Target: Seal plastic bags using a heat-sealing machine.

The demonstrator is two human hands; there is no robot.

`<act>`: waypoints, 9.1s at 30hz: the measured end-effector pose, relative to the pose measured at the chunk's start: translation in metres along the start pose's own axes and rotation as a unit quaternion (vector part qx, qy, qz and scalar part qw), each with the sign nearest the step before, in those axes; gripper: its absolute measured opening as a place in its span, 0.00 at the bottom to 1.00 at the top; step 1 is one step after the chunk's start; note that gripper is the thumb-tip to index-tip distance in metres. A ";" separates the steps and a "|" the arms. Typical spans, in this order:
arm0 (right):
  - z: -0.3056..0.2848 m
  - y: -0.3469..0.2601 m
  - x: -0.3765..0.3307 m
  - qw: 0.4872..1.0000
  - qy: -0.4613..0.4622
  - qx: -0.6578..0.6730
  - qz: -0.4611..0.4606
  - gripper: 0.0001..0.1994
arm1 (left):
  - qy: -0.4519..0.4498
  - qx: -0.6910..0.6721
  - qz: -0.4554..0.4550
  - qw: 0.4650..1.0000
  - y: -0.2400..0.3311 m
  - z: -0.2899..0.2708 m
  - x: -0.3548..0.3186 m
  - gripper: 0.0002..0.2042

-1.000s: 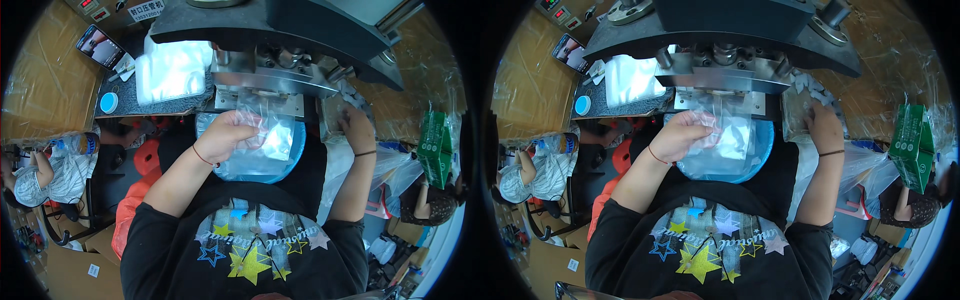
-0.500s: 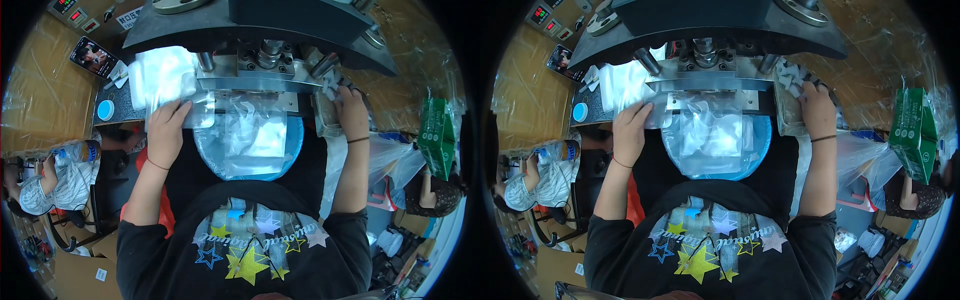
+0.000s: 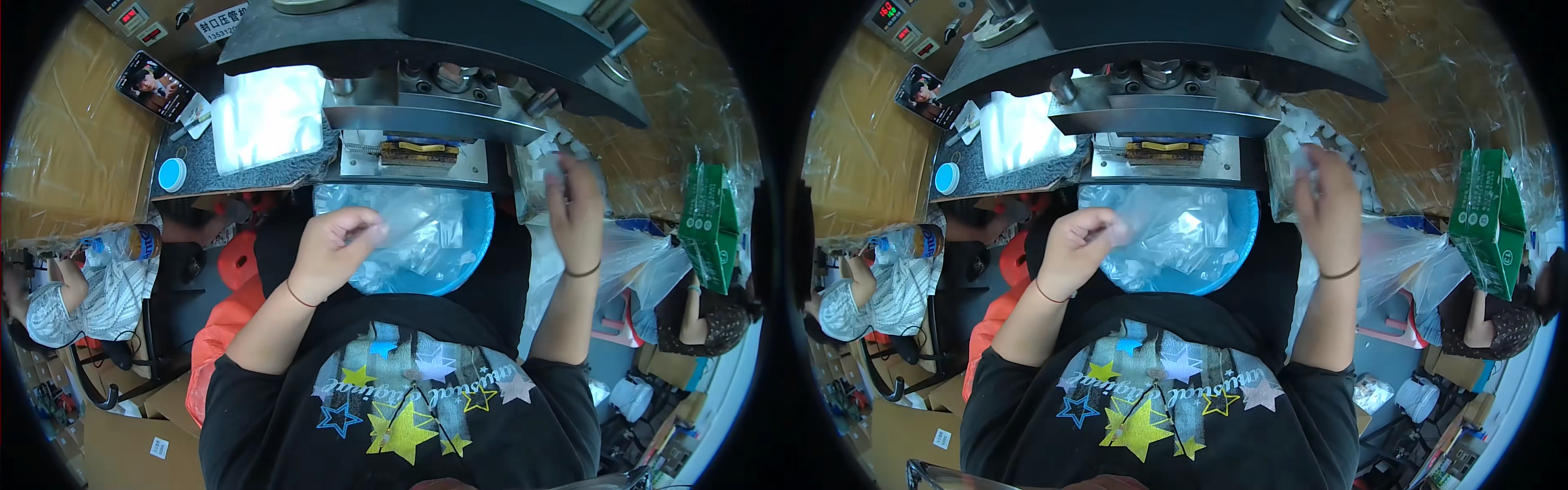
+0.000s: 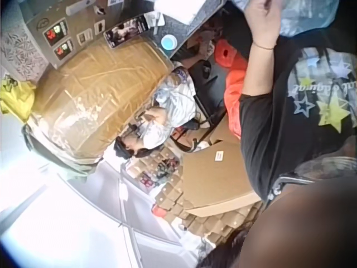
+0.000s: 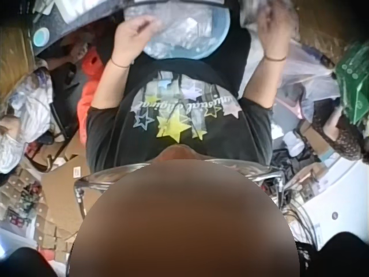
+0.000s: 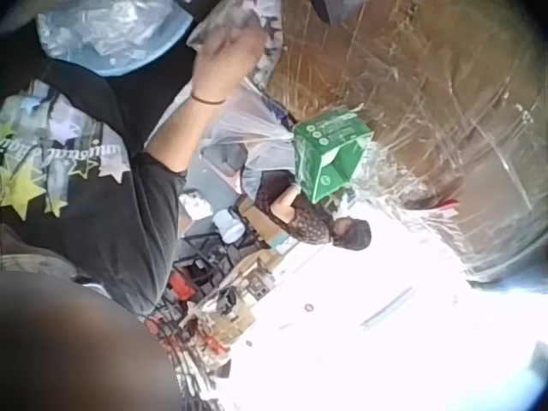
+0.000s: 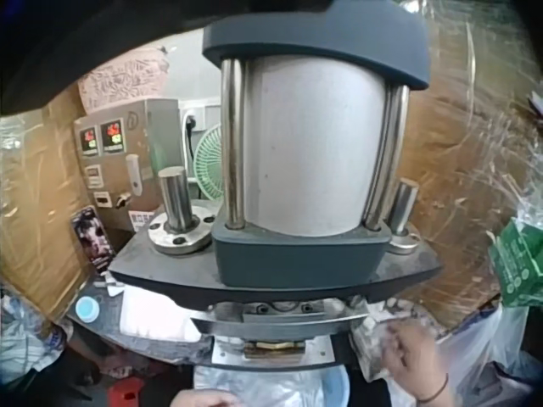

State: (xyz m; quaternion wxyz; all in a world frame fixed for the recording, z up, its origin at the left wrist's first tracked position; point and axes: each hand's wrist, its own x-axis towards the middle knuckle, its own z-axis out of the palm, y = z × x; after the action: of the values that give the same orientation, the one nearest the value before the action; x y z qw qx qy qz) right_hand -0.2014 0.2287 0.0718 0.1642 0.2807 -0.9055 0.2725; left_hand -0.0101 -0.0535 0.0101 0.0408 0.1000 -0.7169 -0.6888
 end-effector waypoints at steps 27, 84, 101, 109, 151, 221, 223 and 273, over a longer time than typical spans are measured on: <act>0.026 0.035 0.016 0.982 -0.160 -0.103 0.013 0.16 | -0.135 -0.334 -0.152 0.920 -0.008 0.014 0.047 0.10; 0.017 -0.021 0.018 0.971 -0.172 0.087 -0.139 0.09 | -0.236 -0.254 -0.214 0.913 -0.009 0.049 0.005 0.11; 0.035 0.050 0.025 0.986 -0.152 -0.040 -0.064 0.14 | 0.306 0.461 0.282 0.784 0.003 -0.069 0.060 0.31; 0.013 0.013 -0.003 0.999 0.020 0.028 -0.014 0.11 | 0.170 0.438 0.147 0.870 -0.015 -0.080 0.001 0.17; 0.020 0.037 0.009 1.000 0.014 -0.018 0.021 0.09 | 0.161 0.679 0.188 0.691 -0.004 -0.092 0.036 0.26; 0.031 -0.076 0.001 0.921 -0.168 0.306 -0.174 0.08 | 0.033 0.089 0.013 0.995 0.013 -0.014 -0.003 0.07; 0.030 -0.088 0.007 0.922 -0.114 0.360 -0.089 0.07 | 0.019 0.097 0.013 0.995 0.011 0.002 -0.001 0.06; 0.038 -0.095 0.014 0.931 -0.069 0.291 -0.210 0.07 | -0.020 0.112 0.044 0.993 0.017 0.005 -0.004 0.06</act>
State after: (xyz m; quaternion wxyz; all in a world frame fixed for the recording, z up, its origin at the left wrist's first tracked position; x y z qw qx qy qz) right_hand -0.1613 0.1342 0.0862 0.0662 0.5175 -0.7165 0.4631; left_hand -0.0088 -0.0477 0.0269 0.0450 0.0584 -0.7939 -0.6036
